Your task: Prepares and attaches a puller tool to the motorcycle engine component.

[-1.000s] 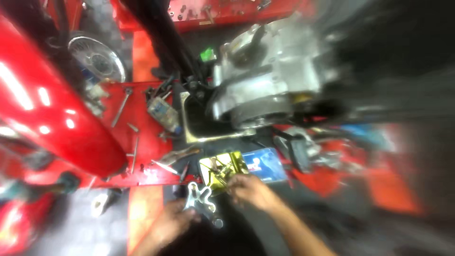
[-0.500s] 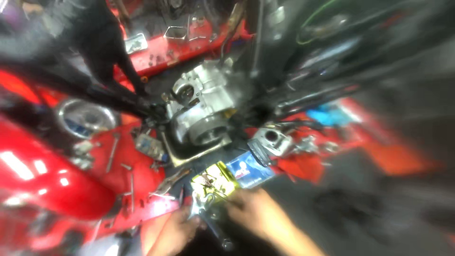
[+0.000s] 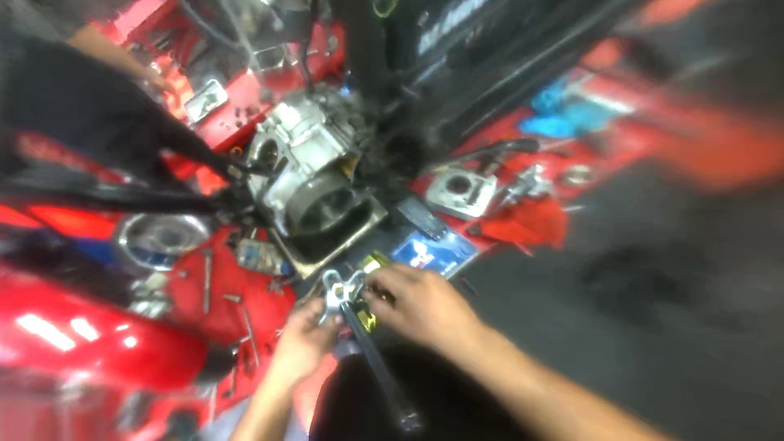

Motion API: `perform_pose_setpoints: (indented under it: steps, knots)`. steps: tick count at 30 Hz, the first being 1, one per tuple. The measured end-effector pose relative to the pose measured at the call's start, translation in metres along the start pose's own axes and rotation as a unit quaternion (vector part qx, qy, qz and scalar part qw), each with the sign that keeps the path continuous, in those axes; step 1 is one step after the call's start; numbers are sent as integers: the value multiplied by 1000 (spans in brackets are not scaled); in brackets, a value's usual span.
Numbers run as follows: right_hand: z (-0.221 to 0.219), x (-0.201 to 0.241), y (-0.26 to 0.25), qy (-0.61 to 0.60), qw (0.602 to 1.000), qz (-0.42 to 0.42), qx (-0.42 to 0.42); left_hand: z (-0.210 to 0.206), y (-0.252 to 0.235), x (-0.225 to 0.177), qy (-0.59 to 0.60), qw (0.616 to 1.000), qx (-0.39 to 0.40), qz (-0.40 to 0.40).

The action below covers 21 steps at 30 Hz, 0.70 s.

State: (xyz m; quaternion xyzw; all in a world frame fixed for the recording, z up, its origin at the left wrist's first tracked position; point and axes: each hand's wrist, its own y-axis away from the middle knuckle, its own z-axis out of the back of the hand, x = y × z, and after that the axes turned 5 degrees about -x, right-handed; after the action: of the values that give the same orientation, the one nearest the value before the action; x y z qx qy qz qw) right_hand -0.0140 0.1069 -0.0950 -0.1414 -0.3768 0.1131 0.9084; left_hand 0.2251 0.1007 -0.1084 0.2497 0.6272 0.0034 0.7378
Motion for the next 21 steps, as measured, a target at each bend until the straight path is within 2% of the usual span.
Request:
perform_pose_setpoints:
  steps: [3,5,6,8,9,10,11,13,16,18,21]
  knots:
    - [-6,-8,-8,-45,997,-40,-57,1,-9,-19,-15,1000,-8,-19]
    - [-14,-11,-10,-122,981,-140,-51,1,-14,-26,4,1000,-6,-30]
    - [-18,-12,-9,-184,961,-206,-22,2,-16,-27,16,999,1,-32]
    - [-29,-15,-8,-357,883,-302,29,5,-20,-27,18,999,11,-42]
    - [-35,-15,-6,-447,836,-315,42,6,-21,-26,10,999,9,-46]
    - [-40,-15,-2,-506,805,-306,42,8,-22,-25,-1,999,8,-52]
    - [-47,-15,1,-536,795,-284,21,9,-24,-25,-8,998,9,-57]
    - [-57,-15,5,-552,796,-244,-40,12,-25,-24,-18,997,19,-68]
    - [-68,-10,6,-478,842,-205,-140,18,-23,-26,-58,992,21,-112]
    - [-69,-7,4,-445,861,-172,-178,14,-22,-33,-110,982,-1,-154]
    - [-70,1,1,-409,875,-159,-203,-10,-20,-46,-211,953,-126,-177]
